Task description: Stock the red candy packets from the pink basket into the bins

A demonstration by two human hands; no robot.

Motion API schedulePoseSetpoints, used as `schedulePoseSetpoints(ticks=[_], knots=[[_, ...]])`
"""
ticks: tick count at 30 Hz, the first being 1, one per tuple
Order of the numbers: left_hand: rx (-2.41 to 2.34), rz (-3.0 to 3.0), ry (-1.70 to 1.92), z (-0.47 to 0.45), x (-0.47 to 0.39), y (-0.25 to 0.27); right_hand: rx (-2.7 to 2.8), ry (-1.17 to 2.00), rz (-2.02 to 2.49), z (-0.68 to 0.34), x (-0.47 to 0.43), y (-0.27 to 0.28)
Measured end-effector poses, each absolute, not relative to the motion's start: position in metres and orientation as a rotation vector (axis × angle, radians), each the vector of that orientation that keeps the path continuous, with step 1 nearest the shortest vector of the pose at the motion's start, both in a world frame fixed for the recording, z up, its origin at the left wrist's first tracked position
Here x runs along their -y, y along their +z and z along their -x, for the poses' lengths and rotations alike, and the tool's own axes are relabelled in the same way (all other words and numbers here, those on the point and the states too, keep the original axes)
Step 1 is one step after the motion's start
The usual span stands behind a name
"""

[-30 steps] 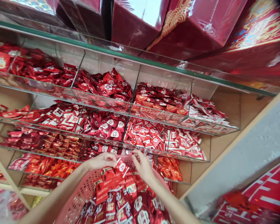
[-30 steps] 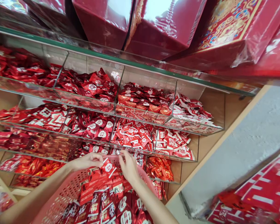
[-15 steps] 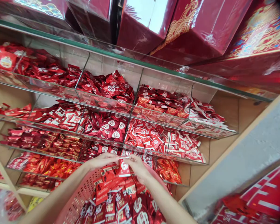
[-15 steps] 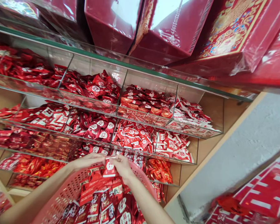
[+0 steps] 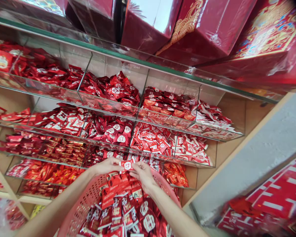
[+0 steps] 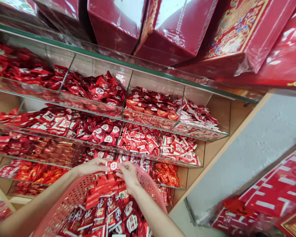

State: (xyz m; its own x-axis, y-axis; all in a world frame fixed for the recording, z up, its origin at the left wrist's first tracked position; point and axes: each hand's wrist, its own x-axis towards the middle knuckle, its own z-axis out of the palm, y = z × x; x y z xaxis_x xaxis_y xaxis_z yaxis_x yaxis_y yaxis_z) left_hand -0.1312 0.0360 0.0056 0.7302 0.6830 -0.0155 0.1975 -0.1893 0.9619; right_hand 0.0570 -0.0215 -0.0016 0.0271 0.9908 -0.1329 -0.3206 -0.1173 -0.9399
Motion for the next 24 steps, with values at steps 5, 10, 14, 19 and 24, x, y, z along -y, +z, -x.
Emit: schedulePoseSetpoints(ticks=[5,10,14,19,24], knots=[[-0.676,-1.734,0.534,0.131,-0.041,-0.004,0.995,1.256,1.124,-0.064,0.02,-0.006],[-0.742,-1.777,0.549,0.13,-0.042,-0.002,1.068,1.205,1.137,-0.076,0.023,0.001],[-0.795,-1.832,0.532,0.129,-0.035,0.012,1.124,1.191,1.156,-0.098,0.045,0.013],[-0.763,-1.917,0.53,0.129,-0.031,0.018,1.221,1.29,1.196,-0.117,0.097,0.018],[-0.793,-1.924,0.537,0.128,-0.03,0.018,1.372,1.181,1.316,-0.113,0.155,0.0]])
